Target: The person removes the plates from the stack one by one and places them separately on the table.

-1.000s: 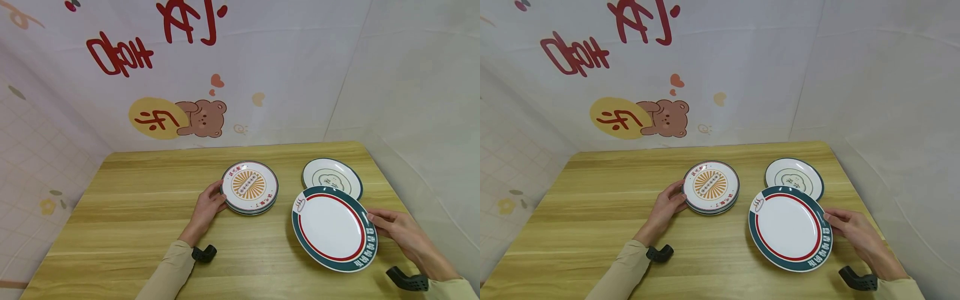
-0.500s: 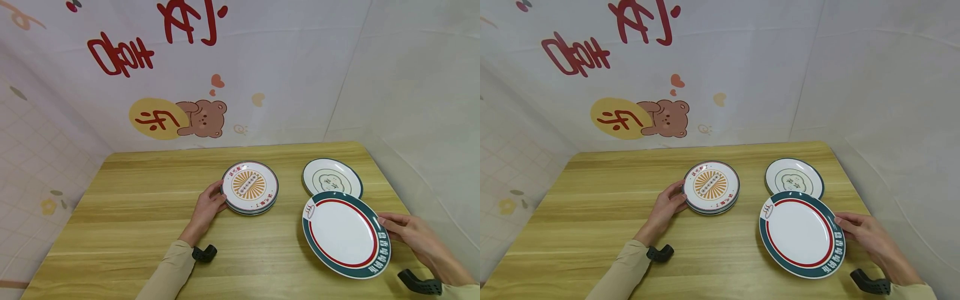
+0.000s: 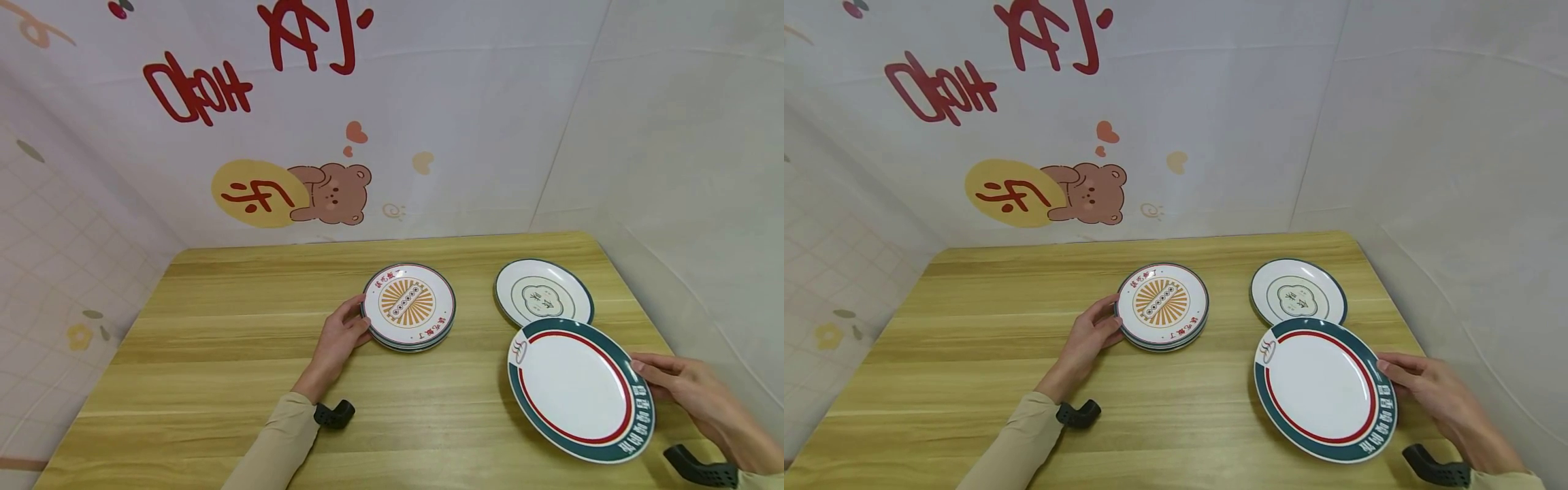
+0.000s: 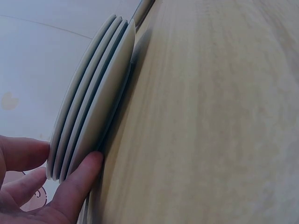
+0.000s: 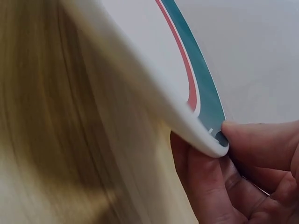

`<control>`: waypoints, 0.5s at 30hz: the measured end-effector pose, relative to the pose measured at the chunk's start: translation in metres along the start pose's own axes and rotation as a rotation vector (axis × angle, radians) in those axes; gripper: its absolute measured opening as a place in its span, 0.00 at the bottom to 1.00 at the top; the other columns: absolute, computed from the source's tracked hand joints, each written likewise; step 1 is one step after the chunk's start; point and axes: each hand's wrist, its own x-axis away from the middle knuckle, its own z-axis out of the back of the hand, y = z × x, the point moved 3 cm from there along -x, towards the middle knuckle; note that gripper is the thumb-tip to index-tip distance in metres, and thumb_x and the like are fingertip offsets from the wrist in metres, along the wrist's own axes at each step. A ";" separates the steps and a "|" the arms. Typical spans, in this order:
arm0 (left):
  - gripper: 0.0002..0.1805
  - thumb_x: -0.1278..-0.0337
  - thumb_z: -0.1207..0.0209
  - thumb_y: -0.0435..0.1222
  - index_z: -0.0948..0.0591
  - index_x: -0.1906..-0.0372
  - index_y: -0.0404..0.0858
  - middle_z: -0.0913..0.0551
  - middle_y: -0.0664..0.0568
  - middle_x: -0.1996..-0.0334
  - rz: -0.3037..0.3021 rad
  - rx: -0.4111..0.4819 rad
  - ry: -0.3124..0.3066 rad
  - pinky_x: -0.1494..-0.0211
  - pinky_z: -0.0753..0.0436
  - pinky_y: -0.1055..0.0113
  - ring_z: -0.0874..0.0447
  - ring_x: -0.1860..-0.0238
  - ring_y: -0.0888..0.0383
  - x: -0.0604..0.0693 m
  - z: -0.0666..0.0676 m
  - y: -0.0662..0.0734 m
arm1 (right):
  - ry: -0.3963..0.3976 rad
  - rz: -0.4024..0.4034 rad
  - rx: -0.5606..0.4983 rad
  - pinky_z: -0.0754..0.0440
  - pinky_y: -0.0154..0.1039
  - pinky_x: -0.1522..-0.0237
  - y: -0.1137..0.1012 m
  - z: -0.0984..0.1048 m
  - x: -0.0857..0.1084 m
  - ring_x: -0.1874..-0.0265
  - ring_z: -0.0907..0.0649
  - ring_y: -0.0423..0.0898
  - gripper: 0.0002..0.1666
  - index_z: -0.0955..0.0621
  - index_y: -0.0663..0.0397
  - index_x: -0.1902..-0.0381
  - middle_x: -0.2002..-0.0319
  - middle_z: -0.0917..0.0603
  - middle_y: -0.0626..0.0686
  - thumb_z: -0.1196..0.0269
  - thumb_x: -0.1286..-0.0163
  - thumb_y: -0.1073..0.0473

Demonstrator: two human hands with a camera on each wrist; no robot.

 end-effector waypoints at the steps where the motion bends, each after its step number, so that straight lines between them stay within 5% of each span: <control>1: 0.29 0.26 0.46 0.25 0.31 0.24 0.37 0.33 0.34 0.27 0.001 0.001 0.000 0.48 0.12 0.63 0.22 0.37 0.45 0.000 0.000 0.000 | -0.001 -0.003 -0.005 0.11 0.34 0.59 0.001 0.001 0.000 0.64 0.14 0.34 0.33 0.29 0.84 0.36 0.56 0.12 0.46 0.42 0.18 0.54; 15: 0.28 0.26 0.46 0.25 0.31 0.24 0.36 0.33 0.35 0.27 0.005 0.012 0.004 0.49 0.12 0.64 0.23 0.35 0.43 0.000 0.000 0.000 | -0.031 -0.051 0.017 0.11 0.33 0.58 0.009 0.008 -0.005 0.63 0.15 0.33 0.34 0.31 0.83 0.33 0.52 0.11 0.56 0.44 0.17 0.53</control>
